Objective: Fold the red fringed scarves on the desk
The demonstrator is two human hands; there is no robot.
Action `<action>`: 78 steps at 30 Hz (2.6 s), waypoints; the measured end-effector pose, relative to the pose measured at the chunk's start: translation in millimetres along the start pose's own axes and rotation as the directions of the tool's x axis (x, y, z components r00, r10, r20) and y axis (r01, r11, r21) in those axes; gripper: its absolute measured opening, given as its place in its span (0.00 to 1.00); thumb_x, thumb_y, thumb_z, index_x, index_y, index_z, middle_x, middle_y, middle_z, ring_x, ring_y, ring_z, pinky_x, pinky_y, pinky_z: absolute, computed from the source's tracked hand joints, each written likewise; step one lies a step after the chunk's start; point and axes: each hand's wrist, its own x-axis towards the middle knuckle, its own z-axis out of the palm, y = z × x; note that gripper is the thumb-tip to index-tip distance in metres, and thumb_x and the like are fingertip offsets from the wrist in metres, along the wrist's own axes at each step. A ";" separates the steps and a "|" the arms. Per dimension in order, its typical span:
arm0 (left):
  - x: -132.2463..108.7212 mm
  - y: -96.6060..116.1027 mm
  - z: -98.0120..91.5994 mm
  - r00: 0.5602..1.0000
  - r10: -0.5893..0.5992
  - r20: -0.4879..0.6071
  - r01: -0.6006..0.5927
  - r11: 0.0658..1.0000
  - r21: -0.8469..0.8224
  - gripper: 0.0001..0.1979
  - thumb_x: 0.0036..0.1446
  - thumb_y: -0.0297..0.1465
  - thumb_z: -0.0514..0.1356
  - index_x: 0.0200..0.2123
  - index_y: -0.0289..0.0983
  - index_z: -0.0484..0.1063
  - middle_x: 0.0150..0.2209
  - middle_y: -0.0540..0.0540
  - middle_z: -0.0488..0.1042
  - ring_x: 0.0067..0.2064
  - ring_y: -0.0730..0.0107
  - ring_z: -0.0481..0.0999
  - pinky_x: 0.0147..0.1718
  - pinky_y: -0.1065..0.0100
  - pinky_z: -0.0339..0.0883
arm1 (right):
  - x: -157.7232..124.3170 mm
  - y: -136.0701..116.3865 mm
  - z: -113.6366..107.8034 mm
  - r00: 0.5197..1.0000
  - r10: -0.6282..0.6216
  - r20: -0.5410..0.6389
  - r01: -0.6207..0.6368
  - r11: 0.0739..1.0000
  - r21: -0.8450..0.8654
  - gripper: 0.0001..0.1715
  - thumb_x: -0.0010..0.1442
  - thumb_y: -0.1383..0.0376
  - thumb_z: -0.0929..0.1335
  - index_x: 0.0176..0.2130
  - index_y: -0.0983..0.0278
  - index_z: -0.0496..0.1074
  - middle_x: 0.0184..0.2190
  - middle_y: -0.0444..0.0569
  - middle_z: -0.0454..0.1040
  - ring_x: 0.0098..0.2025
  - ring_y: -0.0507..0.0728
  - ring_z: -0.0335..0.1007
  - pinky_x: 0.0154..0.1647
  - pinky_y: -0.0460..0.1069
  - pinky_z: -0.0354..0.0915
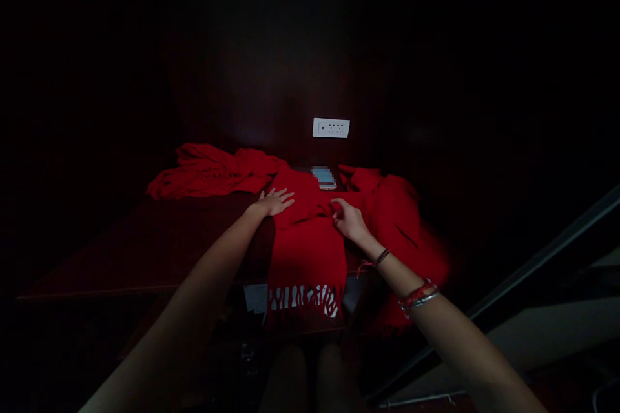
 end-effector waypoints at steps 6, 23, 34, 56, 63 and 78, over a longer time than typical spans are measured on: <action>-32.8 -4.6 -4.9 0.919 0.013 -0.393 -0.035 0.998 -0.049 0.23 0.54 0.41 0.40 0.50 0.37 0.58 0.52 0.40 0.55 0.53 0.60 0.54 0.48 0.57 0.48 | -21.2 -7.4 0.6 0.995 -0.093 0.033 0.099 0.928 -0.358 0.31 0.48 0.70 0.61 0.52 0.66 0.51 0.41 0.54 0.63 0.40 0.55 0.61 0.40 0.48 0.57; -126.7 22.2 -1.8 0.990 0.099 -0.097 -0.112 0.985 -0.133 0.19 0.46 0.27 0.50 0.45 0.38 0.63 0.26 0.50 0.68 0.29 0.72 0.68 0.29 0.74 0.59 | -32.6 -13.0 -9.8 0.958 -0.120 0.259 0.226 0.874 -0.430 0.26 0.43 0.80 0.58 0.40 0.64 0.68 0.36 0.49 0.67 0.38 0.52 0.61 0.41 0.45 0.56; -50.1 -20.3 -25.7 0.894 0.138 -0.426 -0.226 0.960 -0.164 0.18 0.52 0.30 0.46 0.46 0.32 0.61 0.47 0.42 0.62 0.50 0.69 0.59 0.49 0.68 0.50 | 24.5 -34.8 -14.6 0.896 -0.162 0.412 0.356 0.818 -0.452 0.37 0.45 0.61 0.67 0.53 0.60 0.53 0.54 0.53 0.50 0.54 0.62 0.43 0.49 0.56 0.50; -4.0 -48.0 -3.2 0.896 0.260 -0.360 -0.364 0.895 -0.259 0.22 0.51 0.41 0.49 0.47 0.36 0.61 0.45 0.44 0.64 0.45 0.69 0.63 0.45 0.70 0.55 | 112.0 -8.2 -43.9 0.901 -0.251 0.355 0.414 0.745 -0.523 0.15 0.54 0.58 0.59 0.32 0.66 0.68 0.27 0.47 0.70 0.28 0.51 0.63 0.29 0.44 0.55; 6.3 -42.6 0.2 0.881 0.206 -0.425 -0.319 0.923 -0.216 0.11 0.52 0.32 0.48 0.34 0.35 0.67 0.34 0.46 0.68 0.39 0.71 0.66 0.41 0.70 0.58 | 122.3 -1.2 -51.5 0.904 -0.136 0.406 0.396 0.626 -0.672 0.15 0.54 0.59 0.59 0.31 0.66 0.69 0.31 0.52 0.71 0.33 0.54 0.65 0.32 0.45 0.56; -8.0 -23.2 -4.9 0.851 0.266 -0.453 -0.365 0.919 -0.147 0.17 0.53 0.33 0.46 0.46 0.36 0.61 0.47 0.43 0.60 0.49 0.68 0.59 0.48 0.67 0.51 | 116.2 22.2 -16.7 0.979 -0.064 0.194 0.186 0.669 -0.720 0.28 0.53 0.53 0.59 0.50 0.66 0.55 0.45 0.57 0.62 0.44 0.58 0.61 0.41 0.49 0.57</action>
